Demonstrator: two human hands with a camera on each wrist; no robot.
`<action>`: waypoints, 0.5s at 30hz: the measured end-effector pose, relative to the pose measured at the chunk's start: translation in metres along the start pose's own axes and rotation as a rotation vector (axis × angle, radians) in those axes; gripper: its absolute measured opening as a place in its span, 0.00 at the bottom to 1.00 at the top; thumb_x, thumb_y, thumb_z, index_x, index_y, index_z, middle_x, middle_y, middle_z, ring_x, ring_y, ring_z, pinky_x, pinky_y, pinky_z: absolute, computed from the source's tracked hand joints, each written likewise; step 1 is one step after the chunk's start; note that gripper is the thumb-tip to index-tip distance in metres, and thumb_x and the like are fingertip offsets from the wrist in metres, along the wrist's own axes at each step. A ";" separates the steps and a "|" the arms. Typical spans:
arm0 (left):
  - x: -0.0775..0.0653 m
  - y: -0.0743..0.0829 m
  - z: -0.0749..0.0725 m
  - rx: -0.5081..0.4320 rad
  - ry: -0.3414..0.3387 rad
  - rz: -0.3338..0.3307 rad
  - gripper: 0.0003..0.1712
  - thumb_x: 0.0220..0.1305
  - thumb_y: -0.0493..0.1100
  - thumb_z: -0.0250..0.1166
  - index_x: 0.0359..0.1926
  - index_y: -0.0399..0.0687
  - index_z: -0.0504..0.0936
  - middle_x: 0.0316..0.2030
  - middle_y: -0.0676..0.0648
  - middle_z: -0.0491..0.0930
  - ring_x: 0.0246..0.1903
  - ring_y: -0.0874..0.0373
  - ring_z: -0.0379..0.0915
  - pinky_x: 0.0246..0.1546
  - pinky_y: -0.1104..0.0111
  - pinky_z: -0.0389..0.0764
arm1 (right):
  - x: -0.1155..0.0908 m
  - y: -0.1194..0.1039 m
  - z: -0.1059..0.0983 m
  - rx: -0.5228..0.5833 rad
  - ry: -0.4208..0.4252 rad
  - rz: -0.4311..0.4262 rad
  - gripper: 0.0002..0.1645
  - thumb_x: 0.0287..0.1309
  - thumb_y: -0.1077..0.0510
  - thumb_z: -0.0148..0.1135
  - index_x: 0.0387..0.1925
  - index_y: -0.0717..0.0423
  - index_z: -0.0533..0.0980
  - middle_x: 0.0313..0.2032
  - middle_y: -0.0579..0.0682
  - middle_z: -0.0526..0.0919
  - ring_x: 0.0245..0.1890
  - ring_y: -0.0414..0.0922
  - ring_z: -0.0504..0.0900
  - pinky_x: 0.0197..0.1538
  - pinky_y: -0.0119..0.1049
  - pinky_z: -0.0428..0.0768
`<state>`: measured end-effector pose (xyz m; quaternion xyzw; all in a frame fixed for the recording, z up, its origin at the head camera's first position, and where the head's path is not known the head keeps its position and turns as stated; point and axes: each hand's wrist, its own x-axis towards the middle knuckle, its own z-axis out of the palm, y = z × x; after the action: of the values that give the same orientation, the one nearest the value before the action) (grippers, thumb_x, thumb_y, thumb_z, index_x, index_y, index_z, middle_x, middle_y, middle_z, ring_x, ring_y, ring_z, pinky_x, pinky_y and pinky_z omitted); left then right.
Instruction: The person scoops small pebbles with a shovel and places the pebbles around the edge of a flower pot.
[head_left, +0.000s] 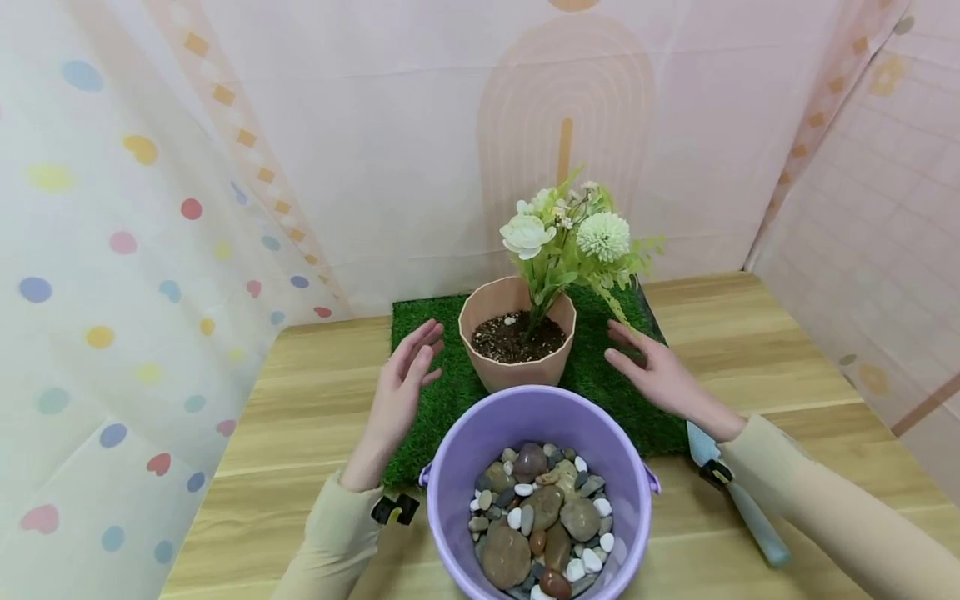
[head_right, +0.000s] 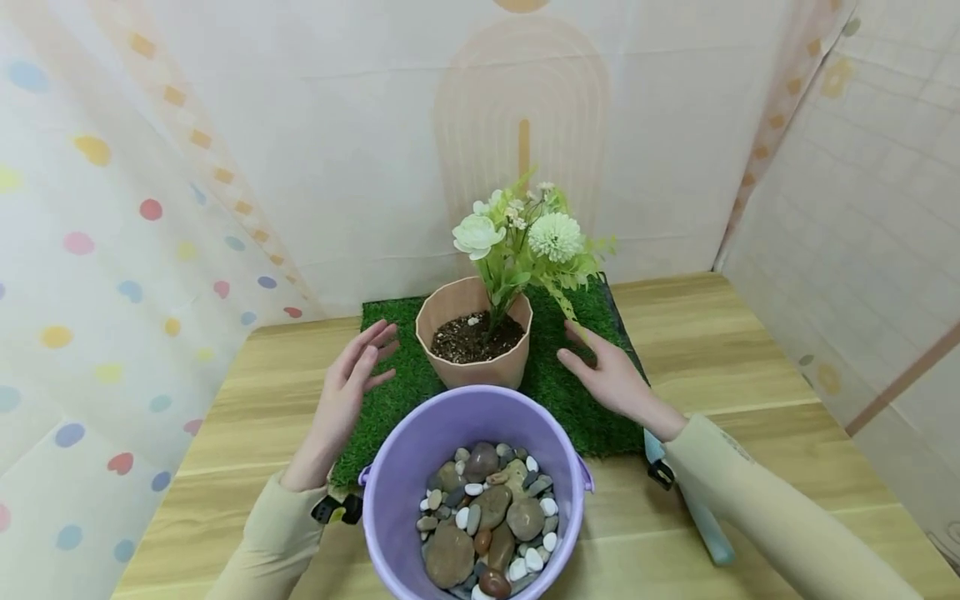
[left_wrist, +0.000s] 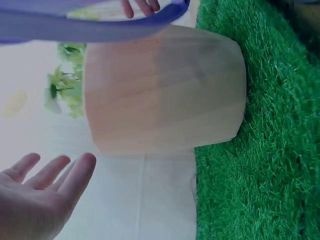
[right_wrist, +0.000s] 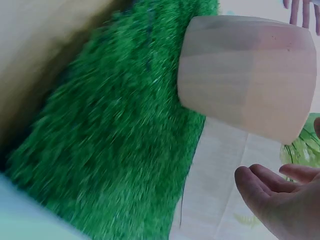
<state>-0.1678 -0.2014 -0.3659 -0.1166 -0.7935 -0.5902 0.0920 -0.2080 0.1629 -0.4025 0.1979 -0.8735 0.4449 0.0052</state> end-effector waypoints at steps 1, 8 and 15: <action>-0.005 0.000 0.000 0.013 -0.008 0.013 0.28 0.86 0.44 0.44 0.80 0.40 0.62 0.77 0.36 0.68 0.74 0.46 0.69 0.67 0.57 0.82 | -0.005 0.002 -0.002 0.000 0.002 0.000 0.37 0.82 0.51 0.50 0.82 0.63 0.55 0.75 0.70 0.68 0.74 0.67 0.69 0.70 0.65 0.76; -0.038 -0.001 -0.003 0.075 -0.097 0.124 0.26 0.85 0.38 0.44 0.77 0.37 0.66 0.73 0.32 0.72 0.66 0.74 0.73 0.60 0.70 0.84 | -0.039 0.011 -0.015 -0.075 0.028 -0.004 0.38 0.81 0.50 0.52 0.80 0.66 0.57 0.76 0.71 0.66 0.73 0.71 0.68 0.71 0.68 0.73; -0.058 0.003 -0.003 0.095 -0.188 0.158 0.26 0.85 0.37 0.43 0.78 0.43 0.66 0.72 0.34 0.74 0.69 0.70 0.73 0.62 0.68 0.83 | -0.068 0.021 -0.024 -0.266 0.054 -0.044 0.39 0.76 0.49 0.59 0.78 0.65 0.62 0.73 0.73 0.68 0.68 0.74 0.72 0.66 0.72 0.75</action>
<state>-0.1117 -0.2078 -0.3789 -0.2291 -0.8139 -0.5295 0.0688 -0.1567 0.2159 -0.4165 0.2025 -0.9197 0.3300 0.0645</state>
